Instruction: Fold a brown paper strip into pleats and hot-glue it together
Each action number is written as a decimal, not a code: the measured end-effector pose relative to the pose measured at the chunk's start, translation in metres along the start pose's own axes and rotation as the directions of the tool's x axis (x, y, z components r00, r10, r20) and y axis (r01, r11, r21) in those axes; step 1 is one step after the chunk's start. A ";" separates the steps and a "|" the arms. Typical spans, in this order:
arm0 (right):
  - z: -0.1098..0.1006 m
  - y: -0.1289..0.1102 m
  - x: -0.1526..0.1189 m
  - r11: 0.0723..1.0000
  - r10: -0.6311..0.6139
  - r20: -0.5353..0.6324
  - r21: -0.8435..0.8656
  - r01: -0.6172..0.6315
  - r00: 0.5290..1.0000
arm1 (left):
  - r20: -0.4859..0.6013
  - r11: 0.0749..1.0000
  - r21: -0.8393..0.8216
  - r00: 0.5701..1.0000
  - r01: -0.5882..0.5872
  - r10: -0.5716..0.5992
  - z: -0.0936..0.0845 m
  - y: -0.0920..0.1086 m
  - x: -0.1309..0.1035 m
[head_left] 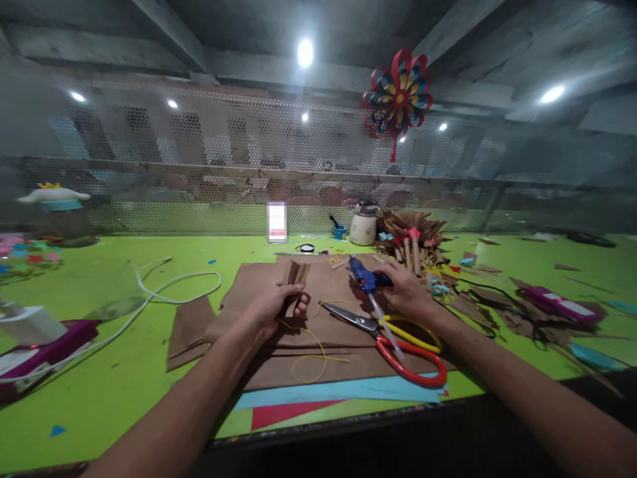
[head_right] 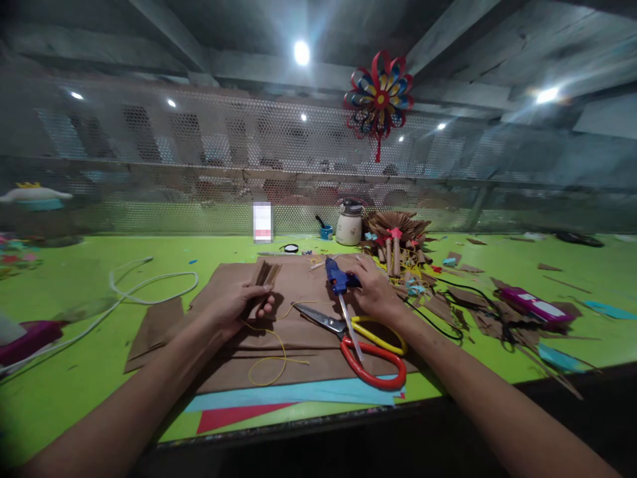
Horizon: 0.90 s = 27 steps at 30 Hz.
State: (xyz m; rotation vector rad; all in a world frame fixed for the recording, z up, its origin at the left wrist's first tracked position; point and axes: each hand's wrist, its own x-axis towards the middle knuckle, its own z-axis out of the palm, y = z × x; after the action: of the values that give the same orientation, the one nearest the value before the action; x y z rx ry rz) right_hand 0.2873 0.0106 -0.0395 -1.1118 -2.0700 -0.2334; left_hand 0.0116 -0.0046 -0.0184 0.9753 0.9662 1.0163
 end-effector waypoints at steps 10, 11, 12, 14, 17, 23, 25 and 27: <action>-0.018 -0.049 0.016 0.690 0.328 0.100 0.653 -0.311 0.939 | 0.036 0.999 -0.042 0.999 0.027 -0.026 0.001 -0.004 -0.002; -0.018 -0.053 0.018 0.619 0.364 0.163 0.693 -0.369 0.917 | 0.030 0.999 -0.033 0.999 0.019 -0.018 0.001 -0.005 -0.002; -0.018 -0.055 0.020 0.555 0.394 0.208 0.723 -0.412 0.895 | 0.030 1.000 -0.023 1.000 0.009 -0.008 0.002 -0.005 -0.003; -0.015 -0.058 0.025 0.456 0.441 0.253 0.763 -0.458 0.861 | 0.035 1.000 -0.009 0.999 -0.010 0.011 0.002 -0.006 -0.003; -0.009 -0.056 0.027 0.399 0.461 0.295 0.773 -0.493 0.837 | 0.039 1.000 0.007 0.999 -0.021 0.021 0.003 -0.007 -0.004; -0.009 -0.046 0.015 0.369 0.411 0.373 0.766 -0.526 0.832 | 0.054 1.000 0.020 0.999 -0.011 0.010 0.006 -0.009 -0.005; -0.012 -0.043 0.014 0.358 0.379 0.381 0.780 -0.514 0.843 | 0.066 1.000 0.027 0.998 0.015 -0.017 0.006 -0.009 -0.005; -0.014 -0.042 0.014 0.333 0.368 0.371 0.804 -0.493 0.853 | 0.082 0.999 0.039 0.996 0.032 -0.035 0.006 -0.009 -0.005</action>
State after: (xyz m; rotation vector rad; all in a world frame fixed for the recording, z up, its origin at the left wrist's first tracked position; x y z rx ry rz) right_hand 0.2576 -0.0125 -0.0119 -0.9143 -1.4823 1.1297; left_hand 0.0179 -0.0119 -0.0243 1.0211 0.9329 0.9261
